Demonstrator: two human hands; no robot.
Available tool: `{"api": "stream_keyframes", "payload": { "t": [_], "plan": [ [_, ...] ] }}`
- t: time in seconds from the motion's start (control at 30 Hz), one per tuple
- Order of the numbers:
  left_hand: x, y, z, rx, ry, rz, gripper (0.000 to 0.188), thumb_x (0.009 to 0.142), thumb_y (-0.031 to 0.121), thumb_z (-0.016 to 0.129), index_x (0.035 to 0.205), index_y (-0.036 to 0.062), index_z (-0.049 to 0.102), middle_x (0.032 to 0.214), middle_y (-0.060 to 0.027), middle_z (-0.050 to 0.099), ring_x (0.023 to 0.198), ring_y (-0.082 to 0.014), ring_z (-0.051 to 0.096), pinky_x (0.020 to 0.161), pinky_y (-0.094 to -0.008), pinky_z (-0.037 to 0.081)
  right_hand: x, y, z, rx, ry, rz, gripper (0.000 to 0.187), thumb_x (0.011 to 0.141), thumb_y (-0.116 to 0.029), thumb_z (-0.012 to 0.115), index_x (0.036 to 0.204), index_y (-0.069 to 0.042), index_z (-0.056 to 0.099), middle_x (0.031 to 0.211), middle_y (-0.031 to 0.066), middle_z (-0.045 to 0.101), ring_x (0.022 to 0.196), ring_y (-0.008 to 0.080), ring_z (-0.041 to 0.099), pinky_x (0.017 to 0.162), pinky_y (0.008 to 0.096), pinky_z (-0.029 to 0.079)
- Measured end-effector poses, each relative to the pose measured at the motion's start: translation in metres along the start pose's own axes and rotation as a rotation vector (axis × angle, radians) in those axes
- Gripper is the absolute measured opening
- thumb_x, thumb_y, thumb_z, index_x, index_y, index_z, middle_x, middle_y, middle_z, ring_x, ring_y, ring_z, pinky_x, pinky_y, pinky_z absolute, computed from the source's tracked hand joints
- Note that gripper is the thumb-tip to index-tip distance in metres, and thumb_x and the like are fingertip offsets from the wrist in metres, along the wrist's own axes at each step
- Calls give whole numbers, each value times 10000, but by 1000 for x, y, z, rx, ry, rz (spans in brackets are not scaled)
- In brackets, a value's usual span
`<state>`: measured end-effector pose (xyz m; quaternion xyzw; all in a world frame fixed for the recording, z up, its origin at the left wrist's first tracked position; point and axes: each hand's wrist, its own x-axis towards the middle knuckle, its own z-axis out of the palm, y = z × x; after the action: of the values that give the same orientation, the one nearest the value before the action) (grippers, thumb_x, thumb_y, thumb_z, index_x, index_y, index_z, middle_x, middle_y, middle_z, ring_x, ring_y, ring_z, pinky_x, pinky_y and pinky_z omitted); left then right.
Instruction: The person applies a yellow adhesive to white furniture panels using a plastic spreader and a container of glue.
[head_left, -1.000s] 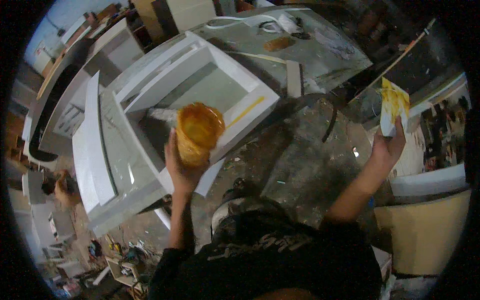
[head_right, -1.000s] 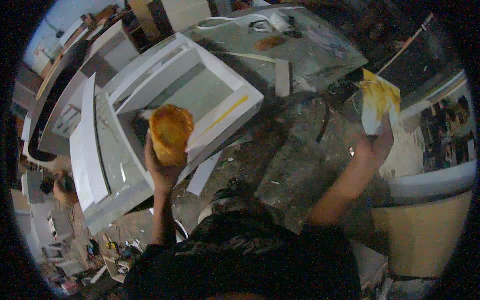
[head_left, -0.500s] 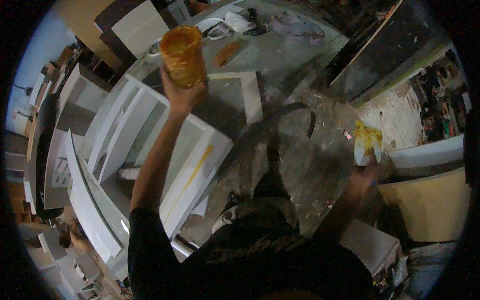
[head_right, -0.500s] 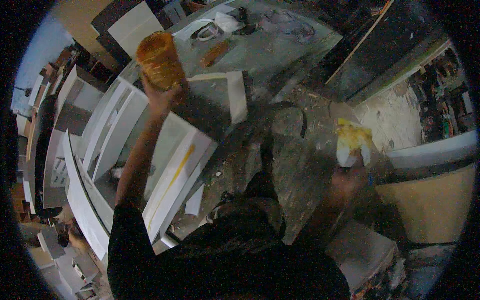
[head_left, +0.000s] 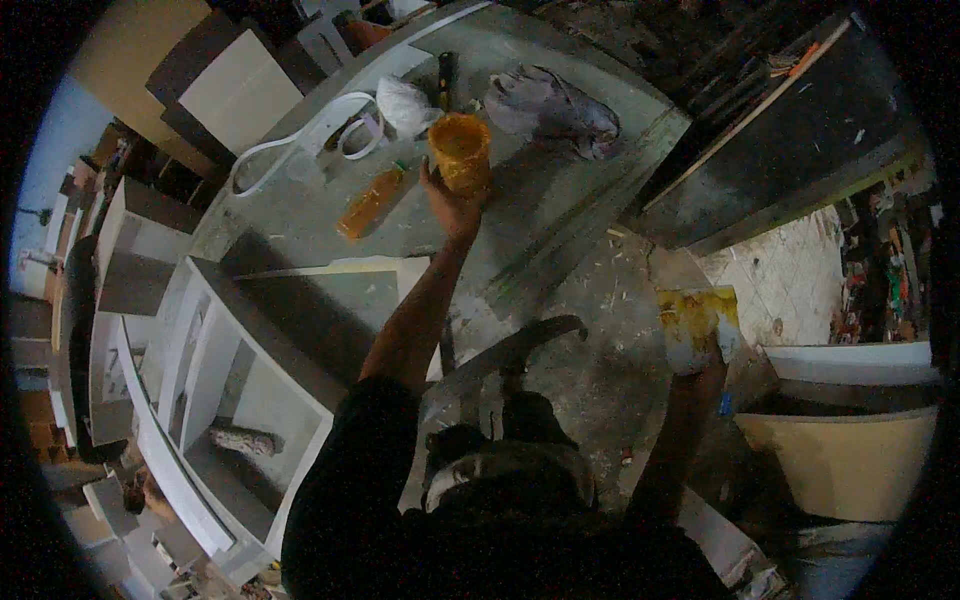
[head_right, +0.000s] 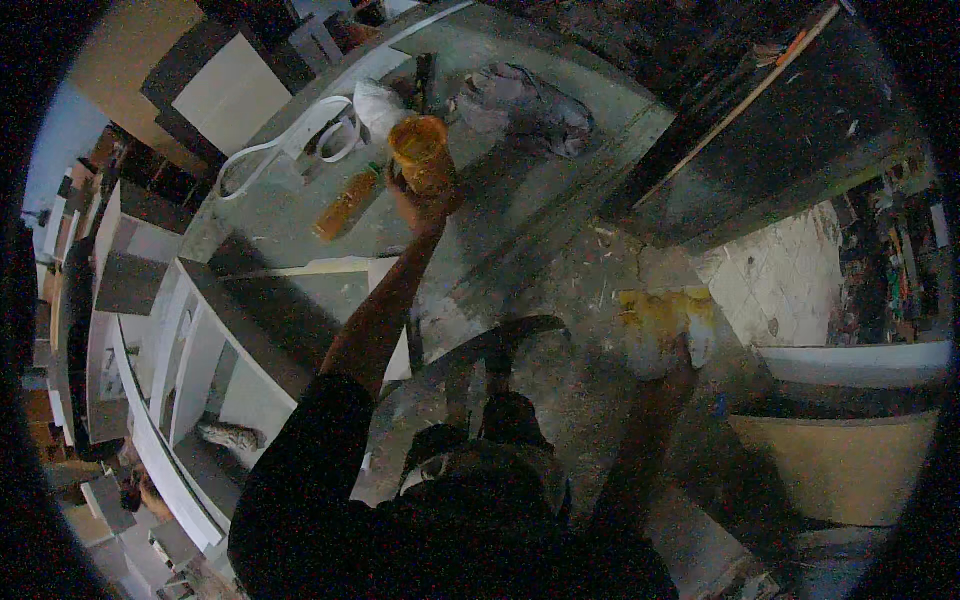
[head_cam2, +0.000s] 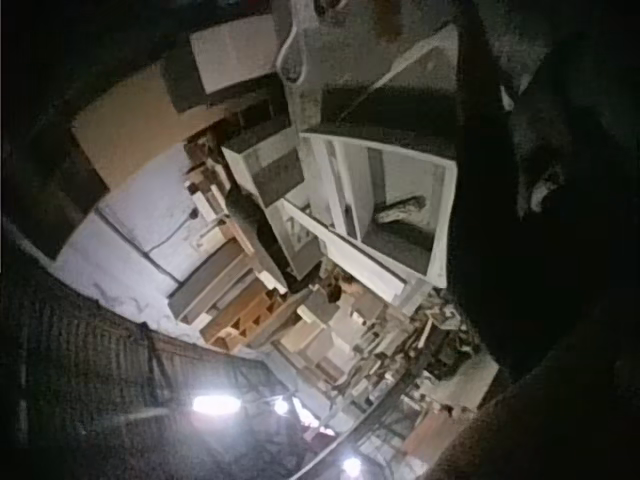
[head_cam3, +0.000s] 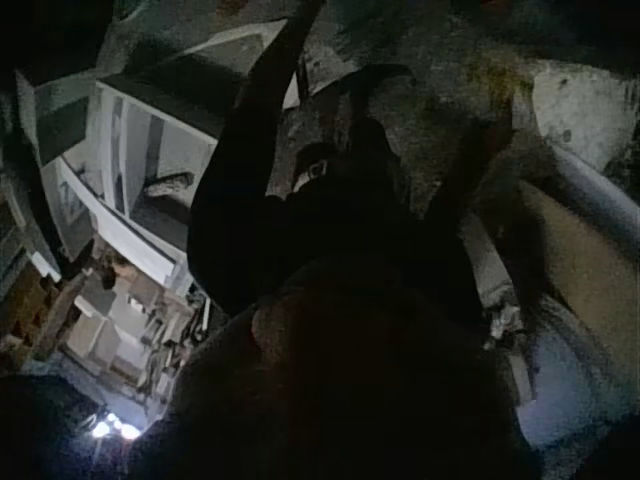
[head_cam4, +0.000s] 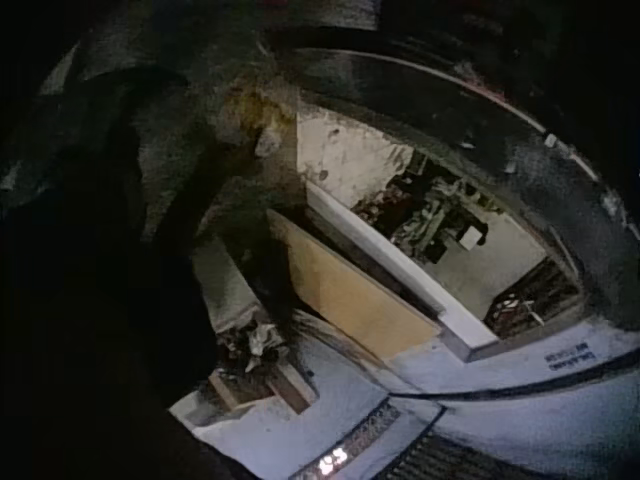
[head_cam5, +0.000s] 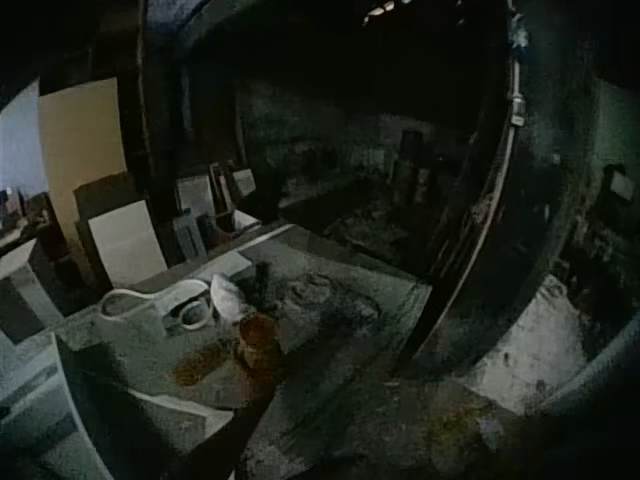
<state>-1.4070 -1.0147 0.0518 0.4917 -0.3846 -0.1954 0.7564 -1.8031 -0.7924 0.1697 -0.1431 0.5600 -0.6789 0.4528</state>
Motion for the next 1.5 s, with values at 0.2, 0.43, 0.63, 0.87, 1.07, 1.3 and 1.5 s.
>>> {"api": "stream_keyframes", "payload": {
  "t": [0.2,0.43,0.63,0.87,1.07,1.3,1.5],
  "plan": [
    [3,-22,-5,88,-17,28,1172,612,179,911,1478,24,136,1413,-209,372,1303,-314,423,1072,-419,386,26,10,0,-150,-82,-24,427,932,-188,587,1289,36,523,1248,156,580,1139,274,583,964,405,491],
    [-5,-13,-11,188,-40,-27,1259,550,237,956,1469,21,123,1405,-215,394,1299,-322,441,1071,-412,398,40,14,13,-267,-196,-104,430,943,-210,580,1291,35,520,1250,155,576,1144,281,578,972,405,483],
    [-4,-6,-14,419,-88,-85,1285,505,321,966,1453,13,155,1400,-197,410,1290,-311,454,1053,-404,416,34,14,10,-472,-277,-282,434,951,-228,574,1292,33,517,1251,154,572,1149,286,574,979,406,477],
    [-8,28,-24,490,-242,-280,1164,523,336,944,1409,-18,277,1355,-205,473,1226,-348,511,1021,-433,431,15,-2,10,-327,-284,-215,441,958,-259,574,1274,45,527,1247,161,571,1155,294,571,985,398,471],
    [-22,32,-30,990,-283,-151,1350,422,389,975,1458,-21,213,1396,-264,407,1276,-403,441,1050,-459,394,7,-23,16,-1292,-550,-1142,438,969,-254,556,1288,42,517,1252,158,572,1161,293,569,984,382,473],
    [-95,161,-110,539,-31,-97,1273,500,325,967,1480,7,219,1355,-220,456,1229,-332,482,1049,-438,395,4,-1,50,-63,-216,310,465,921,-210,607,1326,-16,489,1278,137,566,1173,267,562,971,391,479],
    [-284,289,-263,512,-459,-349,901,657,196,897,1398,55,405,1225,-97,584,1066,-206,581,945,-360,460,-23,39,97,-188,-511,310,511,876,-188,651,1330,-20,487,1271,139,582,1157,290,578,954,420,498]
  ]
}}
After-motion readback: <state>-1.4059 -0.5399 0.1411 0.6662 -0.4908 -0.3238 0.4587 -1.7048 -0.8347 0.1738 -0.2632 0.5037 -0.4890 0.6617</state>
